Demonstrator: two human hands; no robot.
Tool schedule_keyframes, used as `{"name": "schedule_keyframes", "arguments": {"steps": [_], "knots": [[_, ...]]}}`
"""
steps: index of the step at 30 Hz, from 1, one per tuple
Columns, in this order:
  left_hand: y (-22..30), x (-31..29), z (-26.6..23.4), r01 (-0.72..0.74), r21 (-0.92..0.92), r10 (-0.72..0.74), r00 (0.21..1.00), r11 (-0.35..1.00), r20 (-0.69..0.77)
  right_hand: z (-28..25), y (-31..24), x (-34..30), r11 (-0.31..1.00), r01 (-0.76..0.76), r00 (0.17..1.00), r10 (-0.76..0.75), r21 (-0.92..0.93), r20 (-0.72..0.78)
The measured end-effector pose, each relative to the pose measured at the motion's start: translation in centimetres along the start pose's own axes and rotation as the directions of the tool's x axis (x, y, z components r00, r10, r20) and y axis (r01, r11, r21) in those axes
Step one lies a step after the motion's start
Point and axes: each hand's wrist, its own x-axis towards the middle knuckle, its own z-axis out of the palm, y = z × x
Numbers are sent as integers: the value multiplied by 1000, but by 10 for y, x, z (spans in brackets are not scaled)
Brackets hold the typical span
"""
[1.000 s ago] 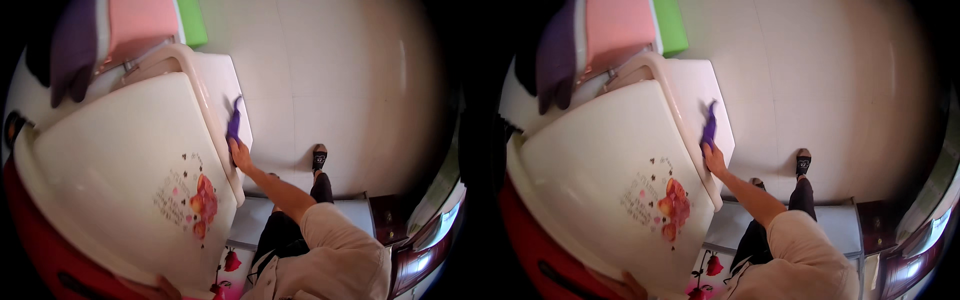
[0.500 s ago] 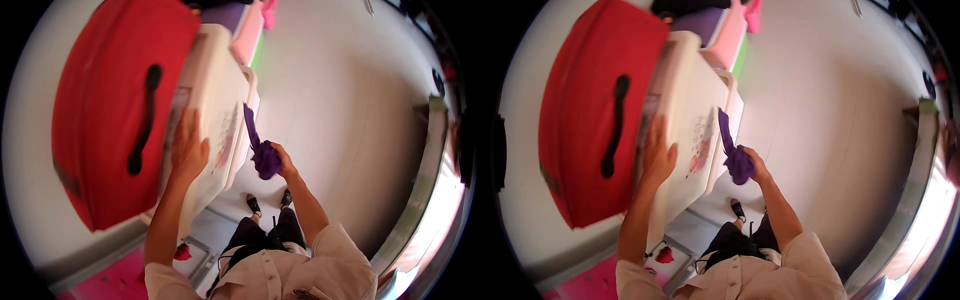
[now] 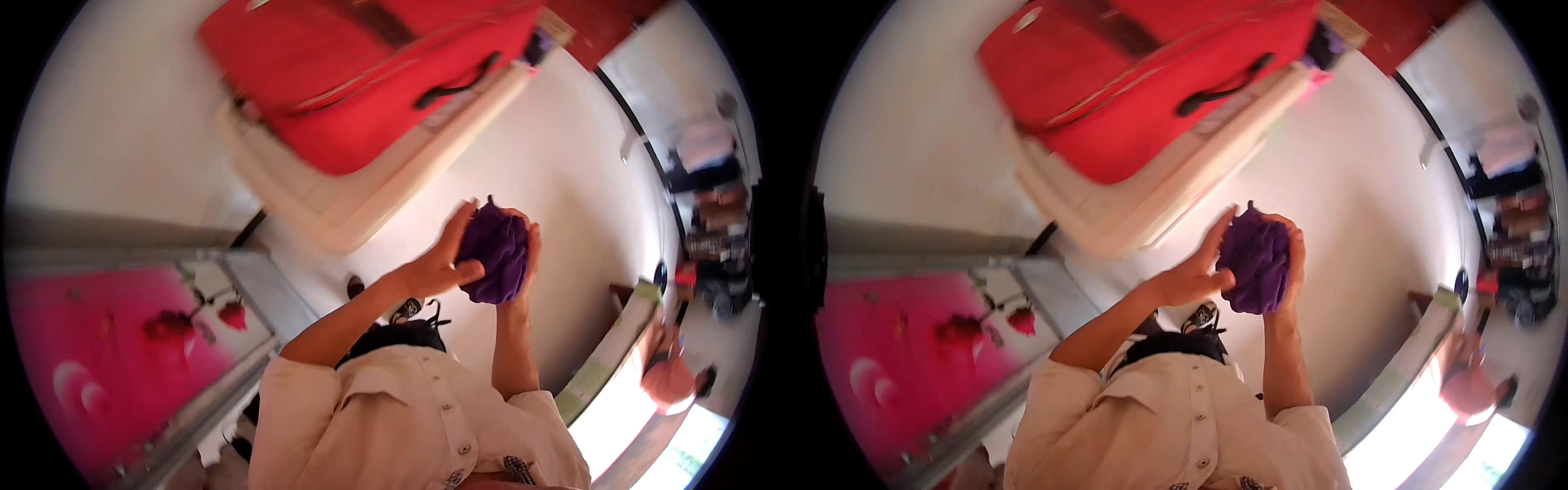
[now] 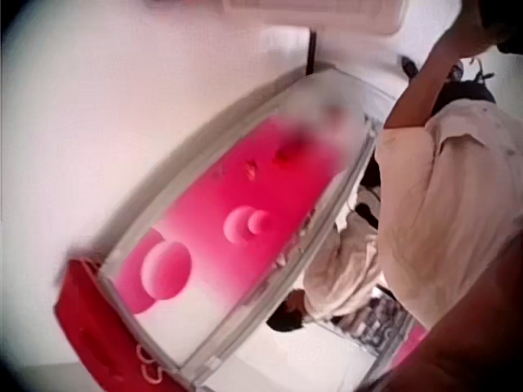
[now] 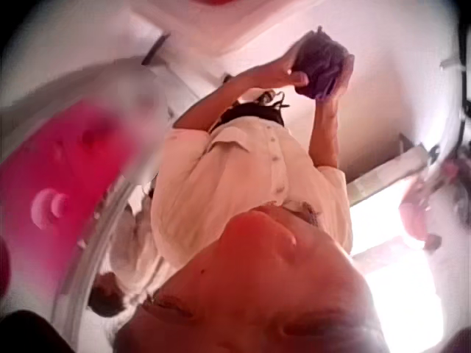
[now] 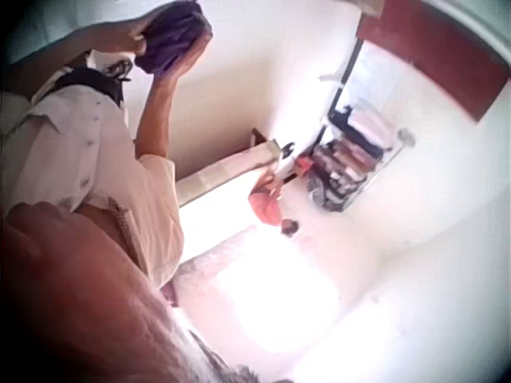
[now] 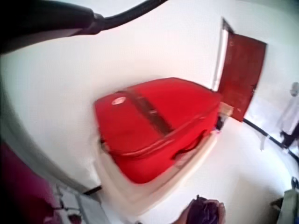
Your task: The person wipes the exterior surfaces of several plastic storage bins and a suitcase using a purple cloth, moving items aside to reach each lid and side.
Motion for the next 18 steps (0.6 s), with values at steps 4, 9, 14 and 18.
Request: {"name": "schedule_keyframes", "arguments": {"steps": [4, 9, 14, 18], "knots": [[17, -56, 2, -137, -263, 99, 983, 955, -152, 63, 39, -34, 939, 51, 998, -34, -340, 54], [27, -127, -46, -238, -511, -243, 668, 826, -704, 126, 84, -15, 365, 629, 748, -41, -687, 663], [-4, -175, -113, -243, -195, -106, 335, 950, -936, 142, 122, 29, 14, 733, 680, -23, -680, 732], [-78, -125, -144, -6, 183, 180, 232, 983, -956, 135, 169, 50, -19, 799, 601, 60, -601, 797]]}}
